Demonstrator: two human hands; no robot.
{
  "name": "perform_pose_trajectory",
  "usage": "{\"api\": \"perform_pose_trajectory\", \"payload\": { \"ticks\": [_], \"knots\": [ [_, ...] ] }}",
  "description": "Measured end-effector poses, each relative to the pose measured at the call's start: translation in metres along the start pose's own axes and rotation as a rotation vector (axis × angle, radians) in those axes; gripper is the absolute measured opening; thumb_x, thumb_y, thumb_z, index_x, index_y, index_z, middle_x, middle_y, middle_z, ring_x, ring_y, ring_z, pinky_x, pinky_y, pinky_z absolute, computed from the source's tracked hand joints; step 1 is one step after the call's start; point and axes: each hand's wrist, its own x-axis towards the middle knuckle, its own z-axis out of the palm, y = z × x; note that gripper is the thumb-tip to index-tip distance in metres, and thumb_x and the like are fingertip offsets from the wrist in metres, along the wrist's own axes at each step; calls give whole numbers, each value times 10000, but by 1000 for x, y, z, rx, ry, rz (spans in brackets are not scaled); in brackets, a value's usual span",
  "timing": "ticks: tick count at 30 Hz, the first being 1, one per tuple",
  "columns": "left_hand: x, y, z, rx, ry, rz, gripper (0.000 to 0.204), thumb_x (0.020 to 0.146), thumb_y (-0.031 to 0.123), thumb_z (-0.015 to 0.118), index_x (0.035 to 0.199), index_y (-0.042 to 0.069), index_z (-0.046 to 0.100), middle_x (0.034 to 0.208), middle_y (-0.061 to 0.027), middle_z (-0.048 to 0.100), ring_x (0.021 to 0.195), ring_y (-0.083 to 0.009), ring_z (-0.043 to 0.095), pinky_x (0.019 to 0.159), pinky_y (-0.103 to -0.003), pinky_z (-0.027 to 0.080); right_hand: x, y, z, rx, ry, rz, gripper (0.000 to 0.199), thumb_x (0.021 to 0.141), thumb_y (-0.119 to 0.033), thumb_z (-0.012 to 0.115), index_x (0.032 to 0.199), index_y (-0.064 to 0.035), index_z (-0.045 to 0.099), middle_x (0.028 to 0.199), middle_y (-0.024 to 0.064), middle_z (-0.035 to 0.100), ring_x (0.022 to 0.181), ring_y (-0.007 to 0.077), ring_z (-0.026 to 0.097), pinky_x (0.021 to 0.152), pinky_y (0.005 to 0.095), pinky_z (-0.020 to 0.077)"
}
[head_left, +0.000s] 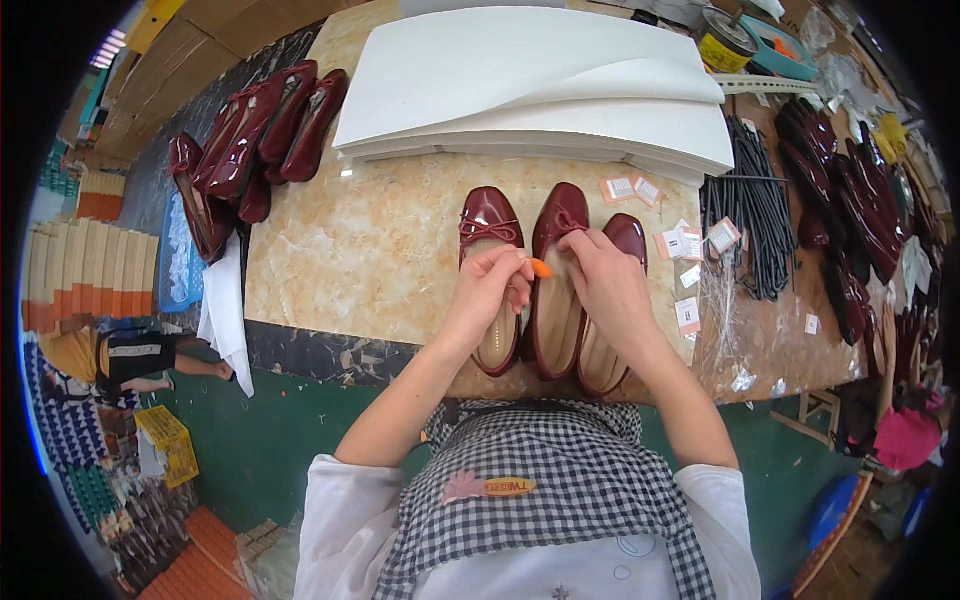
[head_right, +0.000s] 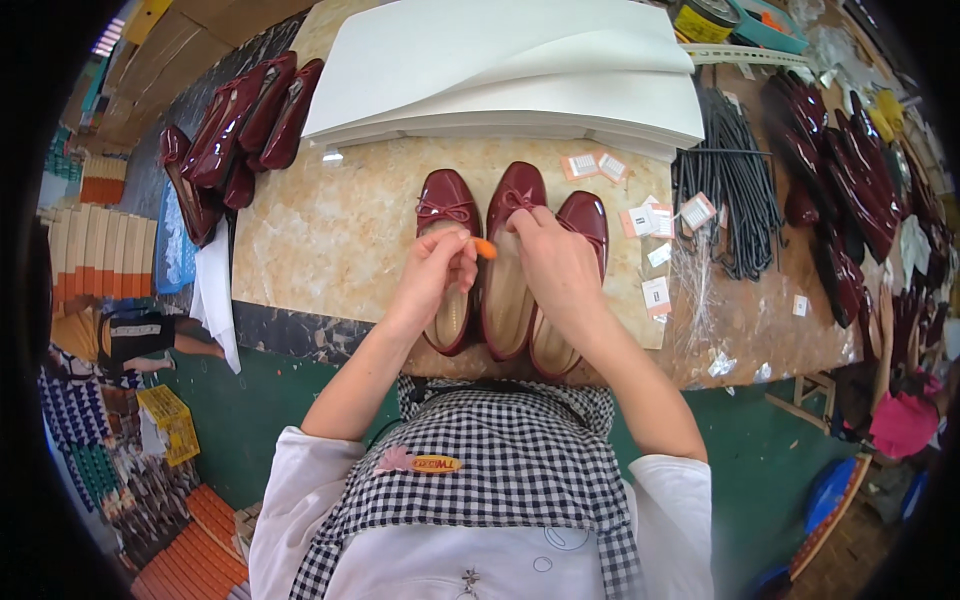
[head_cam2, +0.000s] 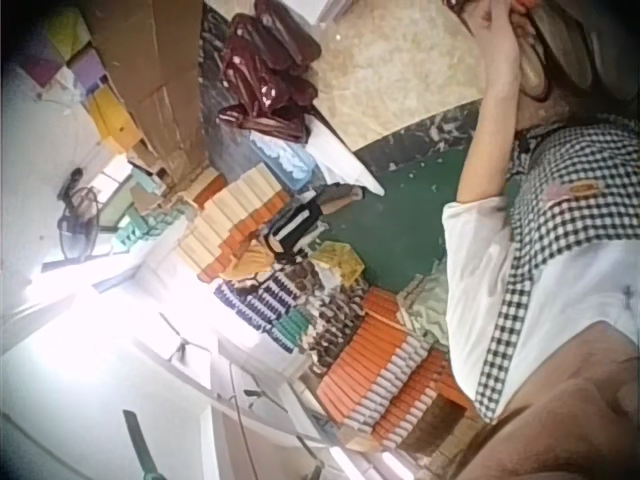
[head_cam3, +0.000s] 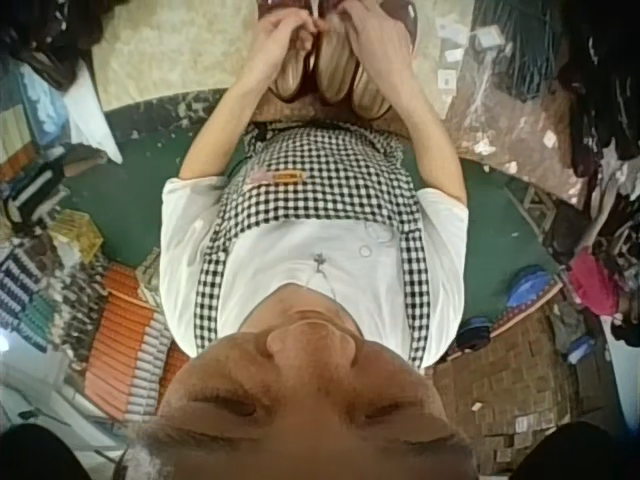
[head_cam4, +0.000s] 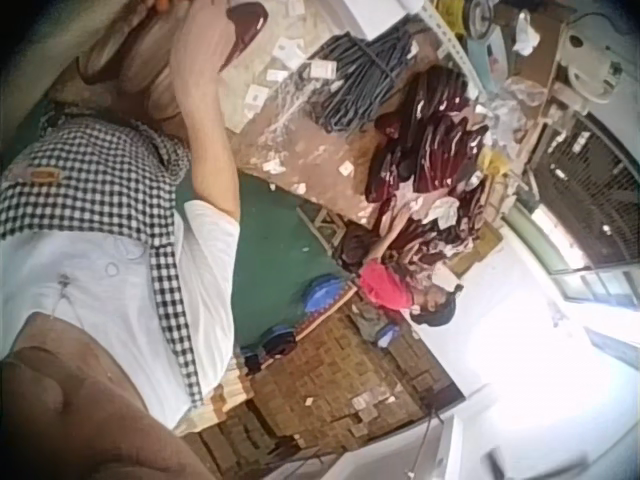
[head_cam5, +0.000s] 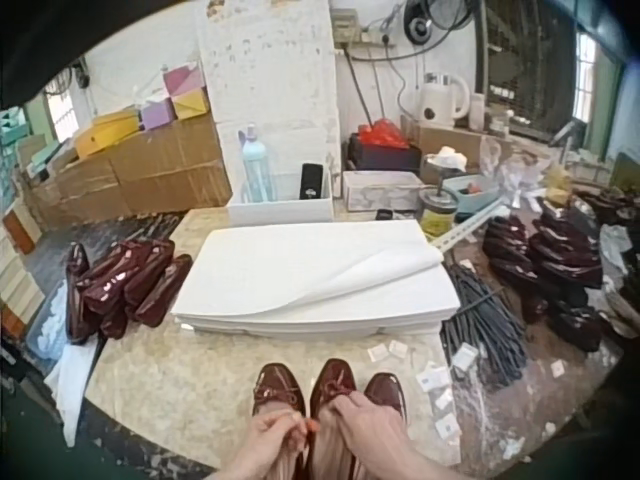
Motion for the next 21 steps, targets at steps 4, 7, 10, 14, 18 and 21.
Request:
{"api": "perform_pose_trajectory", "payload": {
  "ticks": [4, 7, 10, 14, 18, 21],
  "knots": [
    [3, -7, -9, 117, -15, 111, 272, 961, 230, 549, 824, 23, 662, 655, 5, 604, 575, -54, 553, 539, -205, 457, -5, 8, 8, -48, 14, -120, 233, 824, -5, 524, 1034, -68, 604, 979, 130, 612, 741, 360, 632, 668, 430, 527],
    [5, -6, -9, 171, -10, 136, 200, 938, 182, 594, 887, 12, 686, 736, -5, 647, 641, -53, 583, 589, -205, 483, -14, 14, 7, 172, -83, -166, 226, 837, -26, 545, 1047, -62, 619, 996, 132, 609, 837, 336, 628, 746, 408, 512],
    [7, -8, -13, 197, -31, 143, 151, 919, 132, 617, 949, 7, 696, 819, -16, 677, 700, -60, 611, 636, -207, 502, -17, 17, -11, 415, -383, -86, 180, 872, -73, 584, 1039, -47, 645, 970, 103, 614, 934, 273, 612, 833, 361, 478],
    [7, -5, -15, 257, -59, 143, 153, 910, 103, 616, 1003, 13, 697, 842, -22, 684, 724, -74, 626, 669, -213, 511, -10, 31, -17, 599, -529, -78, 184, 916, -122, 593, 1070, -47, 660, 964, 57, 626, 955, 200, 606, 862, 329, 471],
    [5, 0, -6, 302, 10, 172, 154, 895, 85, 629, 1018, 24, 698, 862, -32, 686, 736, -76, 624, 684, -216, 507, -13, 34, 2, 688, -359, 46, 182, 891, -135, 638, 1042, -42, 679, 924, 67, 672, 833, 139, 649, 734, 277, 507],
    [3, 2, -4, 395, 28, 209, 140, 878, 73, 653, 997, 15, 698, 882, -35, 687, 761, -79, 620, 718, -219, 506, -11, 29, 10, 888, -256, 234, 153, 872, -97, 663, 997, -12, 684, 862, 58, 700, 781, 93, 660, 684, 237, 513]
  ]
}}
